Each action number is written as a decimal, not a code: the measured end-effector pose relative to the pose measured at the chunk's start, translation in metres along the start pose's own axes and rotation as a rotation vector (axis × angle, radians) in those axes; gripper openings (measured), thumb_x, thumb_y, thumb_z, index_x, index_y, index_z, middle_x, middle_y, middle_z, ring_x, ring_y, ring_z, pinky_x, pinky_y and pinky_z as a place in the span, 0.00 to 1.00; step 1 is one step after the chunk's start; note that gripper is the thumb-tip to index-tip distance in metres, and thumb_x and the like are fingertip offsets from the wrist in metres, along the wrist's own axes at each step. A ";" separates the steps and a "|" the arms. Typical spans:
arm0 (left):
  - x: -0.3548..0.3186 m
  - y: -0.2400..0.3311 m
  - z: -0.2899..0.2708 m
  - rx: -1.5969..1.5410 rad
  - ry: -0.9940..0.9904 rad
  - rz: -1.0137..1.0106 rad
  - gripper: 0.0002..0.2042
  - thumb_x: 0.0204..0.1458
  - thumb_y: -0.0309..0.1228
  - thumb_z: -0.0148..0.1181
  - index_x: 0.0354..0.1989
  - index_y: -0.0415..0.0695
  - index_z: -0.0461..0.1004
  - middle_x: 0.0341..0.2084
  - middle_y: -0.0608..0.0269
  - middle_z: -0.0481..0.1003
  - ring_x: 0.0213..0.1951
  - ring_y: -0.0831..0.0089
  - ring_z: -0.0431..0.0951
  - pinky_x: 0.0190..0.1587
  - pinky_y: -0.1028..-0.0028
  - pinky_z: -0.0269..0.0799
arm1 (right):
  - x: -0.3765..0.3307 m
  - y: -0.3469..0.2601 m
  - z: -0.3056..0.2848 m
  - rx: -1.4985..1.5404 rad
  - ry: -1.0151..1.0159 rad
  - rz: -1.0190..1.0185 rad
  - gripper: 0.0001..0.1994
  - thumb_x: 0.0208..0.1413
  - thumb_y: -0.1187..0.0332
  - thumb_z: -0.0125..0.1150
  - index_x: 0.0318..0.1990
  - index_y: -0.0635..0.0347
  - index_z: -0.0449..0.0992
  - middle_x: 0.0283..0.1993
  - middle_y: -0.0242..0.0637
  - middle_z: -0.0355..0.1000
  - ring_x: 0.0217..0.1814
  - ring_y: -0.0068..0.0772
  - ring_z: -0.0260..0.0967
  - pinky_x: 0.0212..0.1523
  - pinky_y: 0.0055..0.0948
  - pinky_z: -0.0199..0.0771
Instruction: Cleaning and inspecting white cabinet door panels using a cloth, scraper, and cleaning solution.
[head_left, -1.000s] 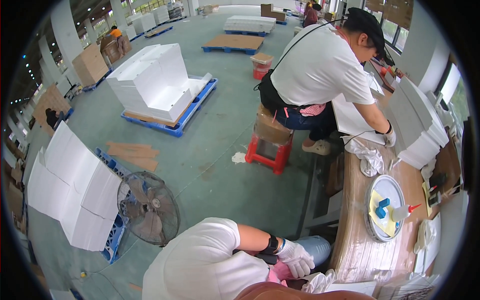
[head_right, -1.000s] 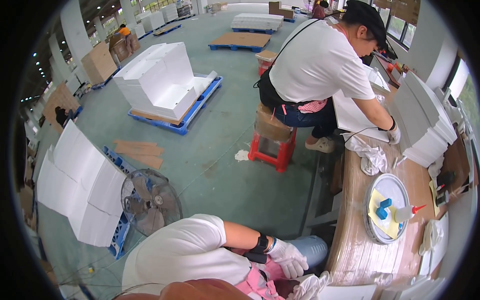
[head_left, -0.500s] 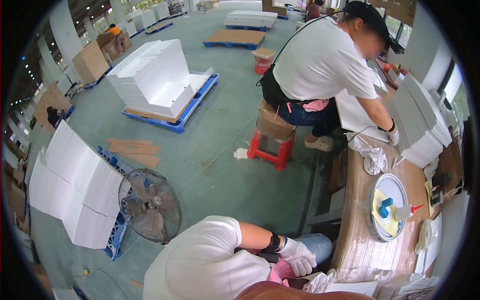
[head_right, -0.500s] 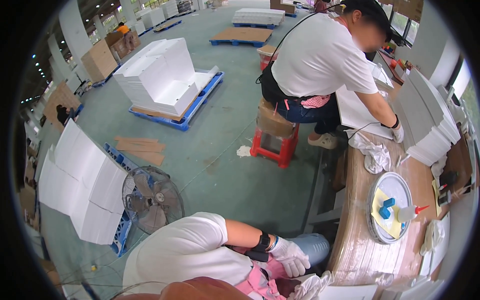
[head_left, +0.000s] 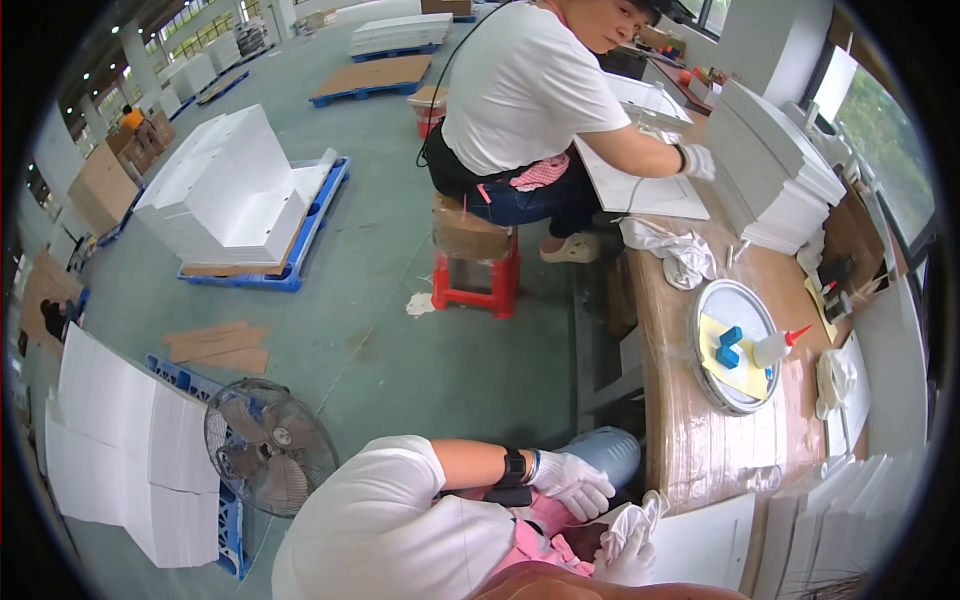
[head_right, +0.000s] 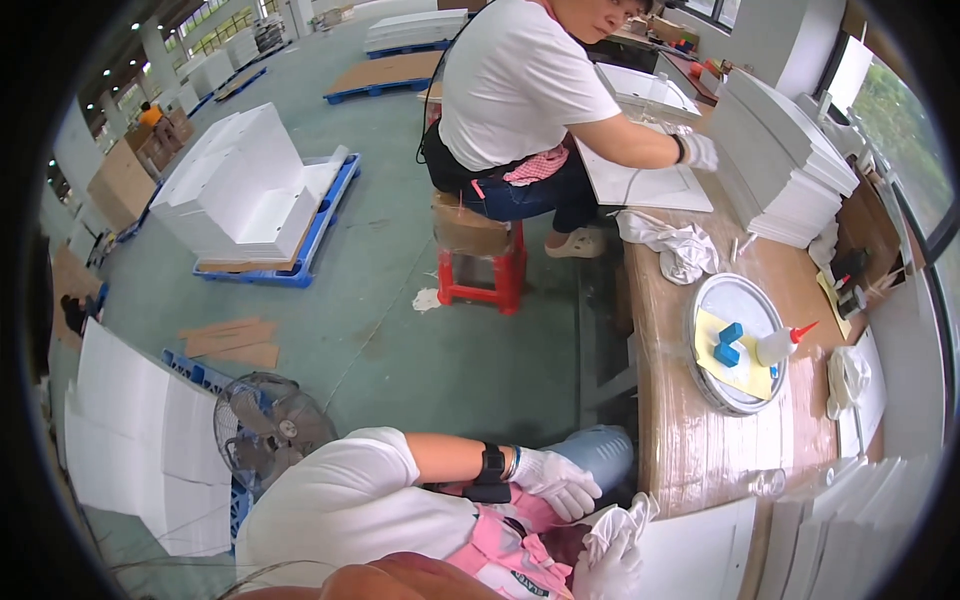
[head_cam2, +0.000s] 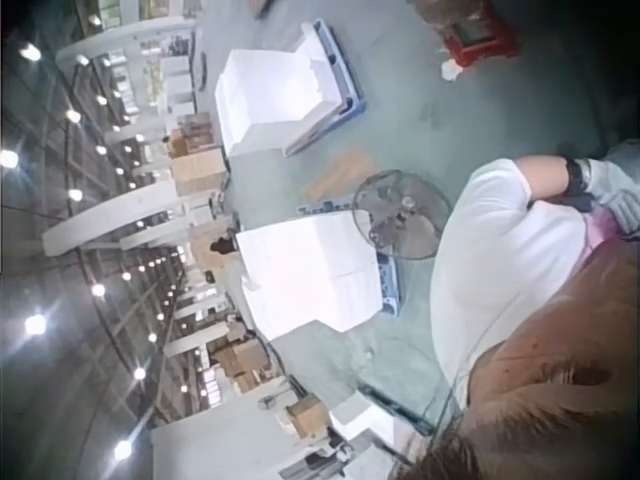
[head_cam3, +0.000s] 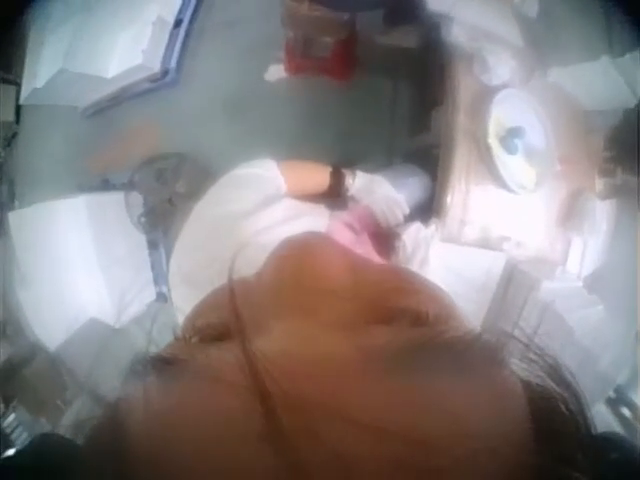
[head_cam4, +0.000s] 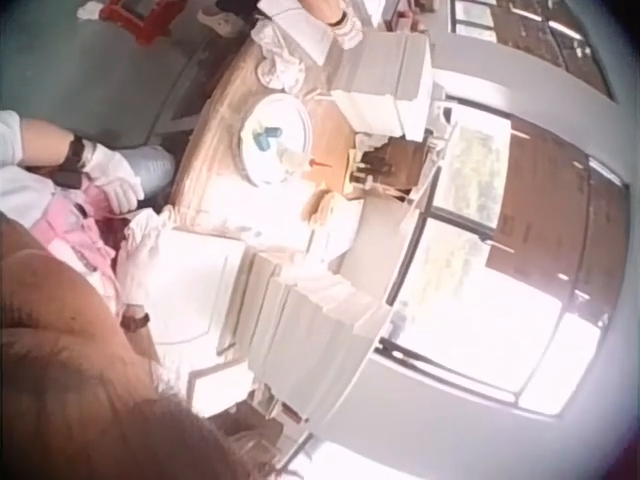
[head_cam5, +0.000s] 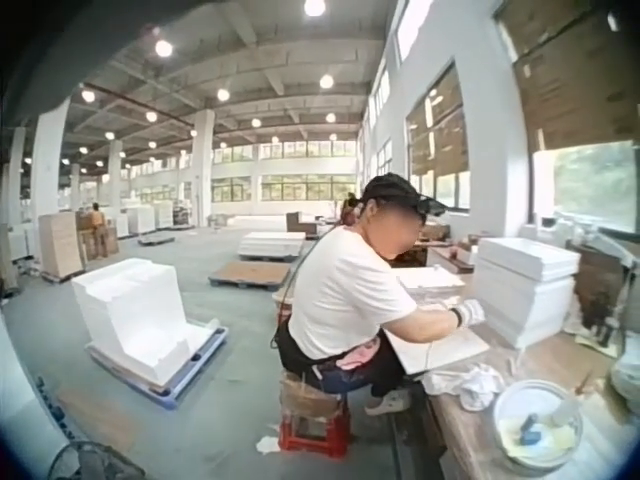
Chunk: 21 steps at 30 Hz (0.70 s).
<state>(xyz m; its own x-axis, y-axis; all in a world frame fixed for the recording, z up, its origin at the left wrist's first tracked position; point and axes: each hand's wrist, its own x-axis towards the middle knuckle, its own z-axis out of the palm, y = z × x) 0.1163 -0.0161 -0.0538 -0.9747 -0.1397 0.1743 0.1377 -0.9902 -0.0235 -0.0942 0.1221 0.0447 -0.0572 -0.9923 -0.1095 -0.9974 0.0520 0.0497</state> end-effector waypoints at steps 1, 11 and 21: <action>0.001 0.000 0.000 0.000 -0.002 -0.005 0.17 0.70 0.40 0.36 0.27 0.52 0.61 0.22 0.76 0.55 0.23 0.80 0.57 0.32 0.78 0.56 | -0.001 -0.001 -0.001 -0.004 0.005 0.007 0.55 0.30 0.58 0.77 0.72 0.51 0.54 0.47 0.49 0.65 0.49 0.56 0.67 0.48 0.54 0.70; 0.004 0.001 -0.010 -0.027 -0.074 -0.010 0.17 0.70 0.41 0.34 0.28 0.51 0.62 0.23 0.75 0.56 0.23 0.80 0.57 0.32 0.78 0.56 | 0.008 0.026 0.049 0.035 -0.011 -0.408 0.19 0.68 0.70 0.40 0.62 0.71 0.65 0.64 0.49 0.65 0.66 0.48 0.66 0.68 0.44 0.69; 0.015 -0.005 -0.018 0.001 -0.118 -0.062 0.18 0.69 0.44 0.36 0.25 0.53 0.61 0.20 0.76 0.54 0.23 0.78 0.57 0.30 0.77 0.56 | 0.026 0.052 0.099 0.725 0.190 -0.391 0.35 0.54 0.71 0.60 0.69 0.65 0.53 0.57 0.53 0.65 0.52 0.46 0.70 0.51 0.43 0.74</action>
<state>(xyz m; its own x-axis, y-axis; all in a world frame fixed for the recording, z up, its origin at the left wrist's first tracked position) 0.0974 -0.0133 -0.0684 -0.9538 -0.0769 0.2904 0.0778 -0.9969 -0.0083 -0.1514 0.1098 -0.0535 0.2420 -0.9524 0.1856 -0.7288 -0.3047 -0.6132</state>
